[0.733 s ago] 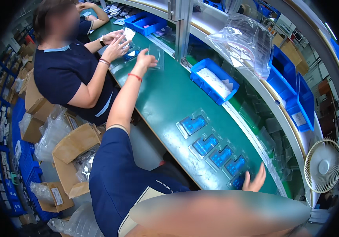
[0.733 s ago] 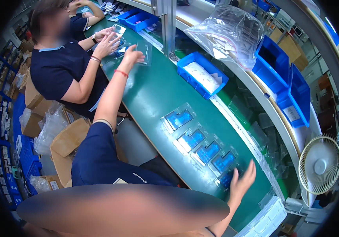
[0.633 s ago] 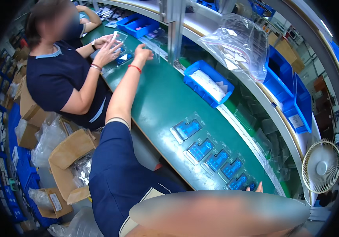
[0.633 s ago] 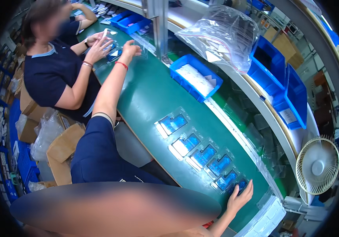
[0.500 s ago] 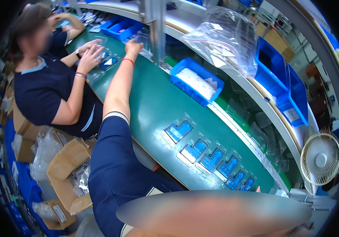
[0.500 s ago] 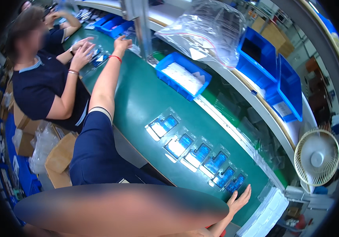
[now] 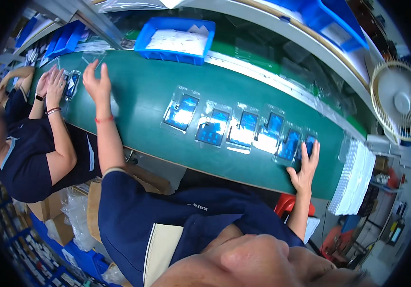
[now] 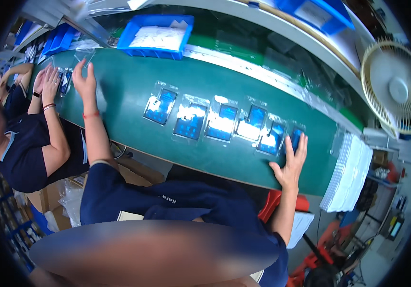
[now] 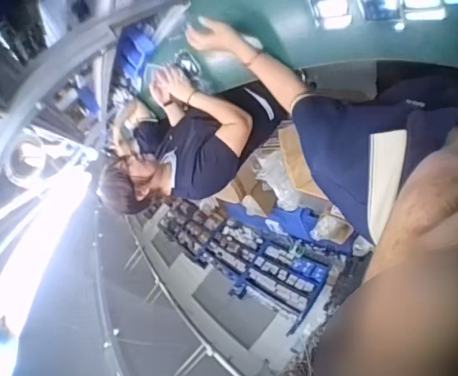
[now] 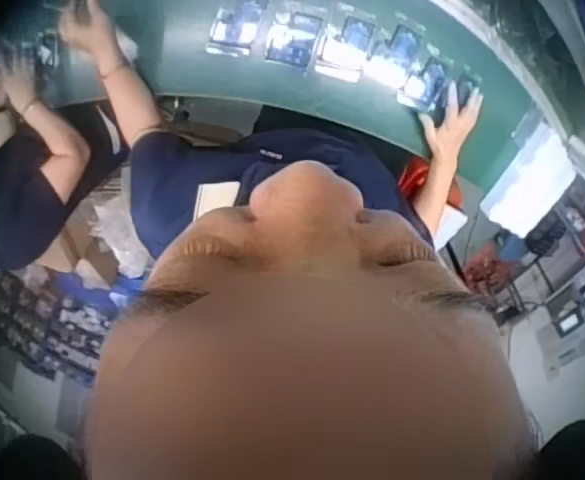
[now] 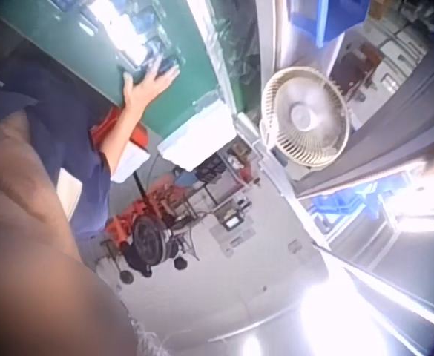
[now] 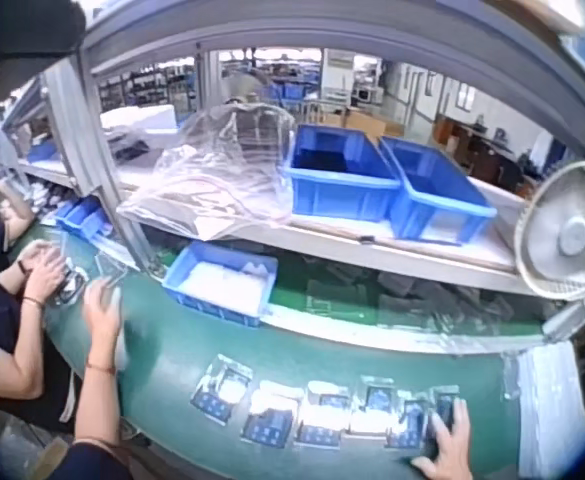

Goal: The person assembles small electronic components into clear plastic packaging on a green workbench. They place blue circuit boards into the plastic trays, add white triangular paper inserts, and arrange the finished units in a row. The process is repeated for multiple units throughout the clip.

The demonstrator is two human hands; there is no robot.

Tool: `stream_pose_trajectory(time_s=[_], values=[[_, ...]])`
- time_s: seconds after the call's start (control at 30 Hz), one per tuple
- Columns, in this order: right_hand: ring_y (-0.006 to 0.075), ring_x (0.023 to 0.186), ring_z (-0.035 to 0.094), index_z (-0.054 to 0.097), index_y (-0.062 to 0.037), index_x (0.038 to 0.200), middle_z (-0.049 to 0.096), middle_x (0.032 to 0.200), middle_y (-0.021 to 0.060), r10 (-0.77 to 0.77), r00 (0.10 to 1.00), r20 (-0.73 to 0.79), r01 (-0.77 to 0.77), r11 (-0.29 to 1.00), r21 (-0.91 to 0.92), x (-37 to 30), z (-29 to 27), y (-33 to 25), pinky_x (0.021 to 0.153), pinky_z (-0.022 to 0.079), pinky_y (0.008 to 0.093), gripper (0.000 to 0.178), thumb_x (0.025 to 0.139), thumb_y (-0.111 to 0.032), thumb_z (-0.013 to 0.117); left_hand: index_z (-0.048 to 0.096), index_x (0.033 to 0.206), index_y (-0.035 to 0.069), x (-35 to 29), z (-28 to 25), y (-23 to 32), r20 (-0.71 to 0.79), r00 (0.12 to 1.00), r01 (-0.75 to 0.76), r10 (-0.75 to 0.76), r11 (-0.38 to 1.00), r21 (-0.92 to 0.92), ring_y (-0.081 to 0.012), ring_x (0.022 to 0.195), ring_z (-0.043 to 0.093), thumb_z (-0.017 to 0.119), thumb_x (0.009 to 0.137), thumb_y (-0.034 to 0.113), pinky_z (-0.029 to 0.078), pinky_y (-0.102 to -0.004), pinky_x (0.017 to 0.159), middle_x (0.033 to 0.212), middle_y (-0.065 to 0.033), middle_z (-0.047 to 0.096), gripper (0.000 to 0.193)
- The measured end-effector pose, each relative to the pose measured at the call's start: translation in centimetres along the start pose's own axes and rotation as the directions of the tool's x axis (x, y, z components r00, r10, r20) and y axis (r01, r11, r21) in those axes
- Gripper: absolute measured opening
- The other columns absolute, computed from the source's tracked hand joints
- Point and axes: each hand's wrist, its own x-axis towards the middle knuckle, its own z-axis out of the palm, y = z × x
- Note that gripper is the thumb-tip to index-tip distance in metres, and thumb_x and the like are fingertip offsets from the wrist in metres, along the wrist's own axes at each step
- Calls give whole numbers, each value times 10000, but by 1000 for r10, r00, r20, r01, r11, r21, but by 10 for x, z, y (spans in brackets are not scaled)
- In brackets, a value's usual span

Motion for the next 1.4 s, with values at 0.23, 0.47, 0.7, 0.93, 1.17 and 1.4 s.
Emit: stream_pose_trajectory(time_s=[0.23,0.47,0.7,0.93,1.17,1.4], values=[[432,1437,160,505,-252,1394,233,1547,215,-138,986,88,147,983,-109,18,9,-55,1112,69,652,950,605,-754,672,719,945,44,-31,-29,128,303,935,-112,186,963,-246,-266,979,652,719,816,104,496,-361,880,998,-126,698,142],[407,1403,269,479,-317,1400,370,1477,199,-495,850,180,490,869,76,77,54,-144,1108,152,646,791,719,-692,625,709,1066,48,49,92,174,785,570,-183,243,969,-167,-332,1036,638,743,741,264,490,-383,911,1071,-180,682,391],[367,1358,369,559,-294,1330,480,1411,131,-544,836,78,529,835,150,81,73,-144,1104,246,595,502,848,-401,649,696,1135,99,55,152,154,900,415,-336,136,942,13,-341,1046,639,713,707,355,491,-410,937,1093,-187,675,499],[359,1348,389,594,-283,1294,506,1388,122,-524,851,45,509,842,180,82,72,-142,1103,258,587,469,838,-367,668,722,970,124,50,143,165,782,593,-384,191,921,67,-375,899,655,558,865,216,516,-478,806,970,-165,689,216],[362,1350,385,588,-284,1298,500,1392,125,-528,848,48,512,839,184,82,72,-145,1103,256,587,473,839,-367,668,692,959,70,53,130,146,511,817,-223,268,963,-149,-396,809,647,578,890,203,515,-464,745,854,-191,673,189],[381,1334,388,558,-184,1324,484,1379,182,-484,875,4,465,844,269,84,66,-146,1096,264,587,519,844,-350,670,611,1060,-38,61,105,157,658,716,611,-235,667,-427,-232,859,698,492,979,126,592,-306,633,978,-122,683,218]])
